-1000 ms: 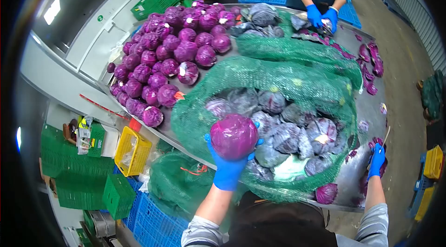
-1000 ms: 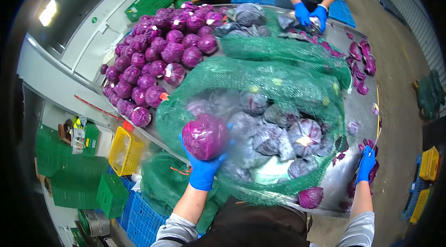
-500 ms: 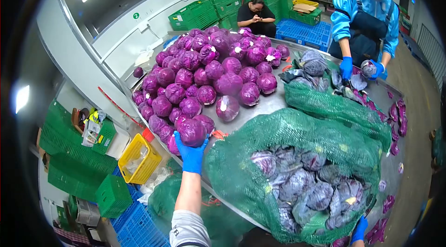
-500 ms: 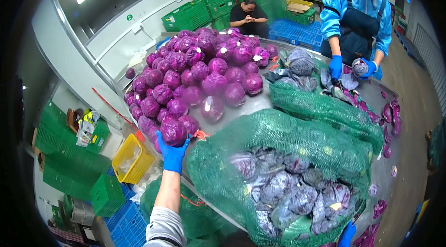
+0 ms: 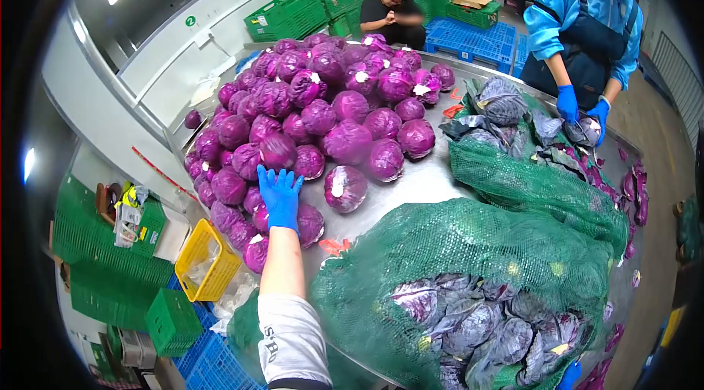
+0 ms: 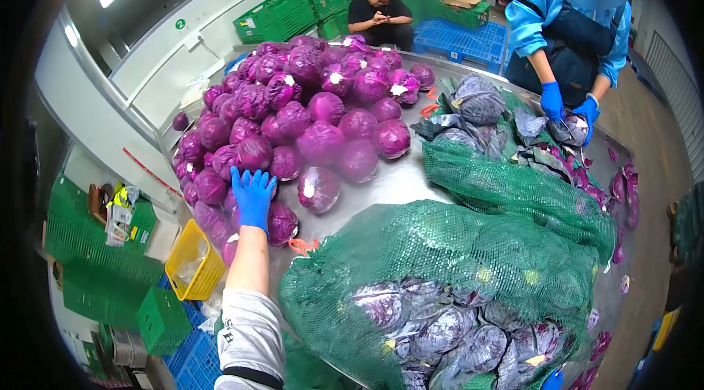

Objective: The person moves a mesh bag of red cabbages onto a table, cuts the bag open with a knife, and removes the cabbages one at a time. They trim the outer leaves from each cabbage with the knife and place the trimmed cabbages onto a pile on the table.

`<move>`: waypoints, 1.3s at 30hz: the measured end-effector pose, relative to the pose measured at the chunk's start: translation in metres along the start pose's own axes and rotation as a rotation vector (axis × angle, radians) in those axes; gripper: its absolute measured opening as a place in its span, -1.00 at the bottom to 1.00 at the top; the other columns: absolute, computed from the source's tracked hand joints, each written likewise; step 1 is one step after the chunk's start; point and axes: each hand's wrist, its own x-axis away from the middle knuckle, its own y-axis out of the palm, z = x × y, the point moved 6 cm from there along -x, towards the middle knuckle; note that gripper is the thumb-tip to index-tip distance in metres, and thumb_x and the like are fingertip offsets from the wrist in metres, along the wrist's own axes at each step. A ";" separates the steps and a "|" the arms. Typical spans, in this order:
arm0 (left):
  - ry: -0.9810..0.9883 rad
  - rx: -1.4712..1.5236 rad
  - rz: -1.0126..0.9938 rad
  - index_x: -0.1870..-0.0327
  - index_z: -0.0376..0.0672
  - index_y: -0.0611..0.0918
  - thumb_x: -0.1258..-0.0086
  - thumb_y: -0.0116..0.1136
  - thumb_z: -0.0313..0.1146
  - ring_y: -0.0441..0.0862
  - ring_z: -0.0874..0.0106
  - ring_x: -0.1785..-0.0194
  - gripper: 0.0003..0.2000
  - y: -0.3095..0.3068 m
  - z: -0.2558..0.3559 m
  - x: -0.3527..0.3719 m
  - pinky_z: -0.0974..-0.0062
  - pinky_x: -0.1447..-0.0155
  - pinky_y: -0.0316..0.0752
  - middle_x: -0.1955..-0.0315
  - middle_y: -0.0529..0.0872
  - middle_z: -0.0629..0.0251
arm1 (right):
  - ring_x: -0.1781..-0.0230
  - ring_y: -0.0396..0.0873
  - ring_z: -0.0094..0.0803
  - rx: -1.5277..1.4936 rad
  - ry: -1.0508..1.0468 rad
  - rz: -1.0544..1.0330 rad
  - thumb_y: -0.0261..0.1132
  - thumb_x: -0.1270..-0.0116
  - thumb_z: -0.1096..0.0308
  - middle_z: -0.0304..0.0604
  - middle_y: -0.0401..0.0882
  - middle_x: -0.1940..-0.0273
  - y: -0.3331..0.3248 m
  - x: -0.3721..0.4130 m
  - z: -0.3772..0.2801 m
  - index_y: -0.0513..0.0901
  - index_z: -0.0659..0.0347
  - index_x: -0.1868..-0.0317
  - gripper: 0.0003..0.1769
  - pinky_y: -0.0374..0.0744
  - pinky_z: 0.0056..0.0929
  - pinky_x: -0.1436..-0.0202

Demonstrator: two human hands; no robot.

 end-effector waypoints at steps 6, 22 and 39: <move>0.014 -0.156 -0.058 -0.46 -0.08 -0.11 -0.20 0.09 0.21 -0.35 0.25 -0.53 -0.05 0.027 -0.002 -0.055 0.05 -0.48 -0.33 -0.48 -0.25 0.23 | 0.38 0.47 -0.42 0.075 0.025 0.028 0.07 -0.36 0.22 -0.15 0.59 0.39 -0.004 0.005 0.043 0.59 0.37 0.28 -0.66 0.48 -0.39 0.27; -0.126 -0.859 -1.262 0.30 -0.29 0.54 -0.44 -0.20 -0.09 0.61 0.24 0.19 -0.60 0.206 -0.073 0.261 0.28 0.03 0.47 0.26 0.67 0.01 | 0.39 0.59 -0.21 -0.177 0.170 0.045 0.14 -0.32 0.13 0.15 0.58 0.42 -0.049 0.075 -0.107 0.58 0.35 0.20 -0.62 0.47 -0.21 0.23; 0.284 -1.639 -1.220 -0.14 -0.52 0.38 -0.27 0.08 0.09 0.51 -0.08 -0.05 -0.28 0.176 -0.351 0.549 0.17 -0.14 0.39 0.02 0.52 -0.32 | 0.07 0.54 -0.32 -0.486 -0.431 -0.519 0.48 0.00 0.03 0.02 0.52 -0.05 -0.078 0.084 -0.254 0.26 0.21 -0.35 -0.05 0.50 -0.42 -0.04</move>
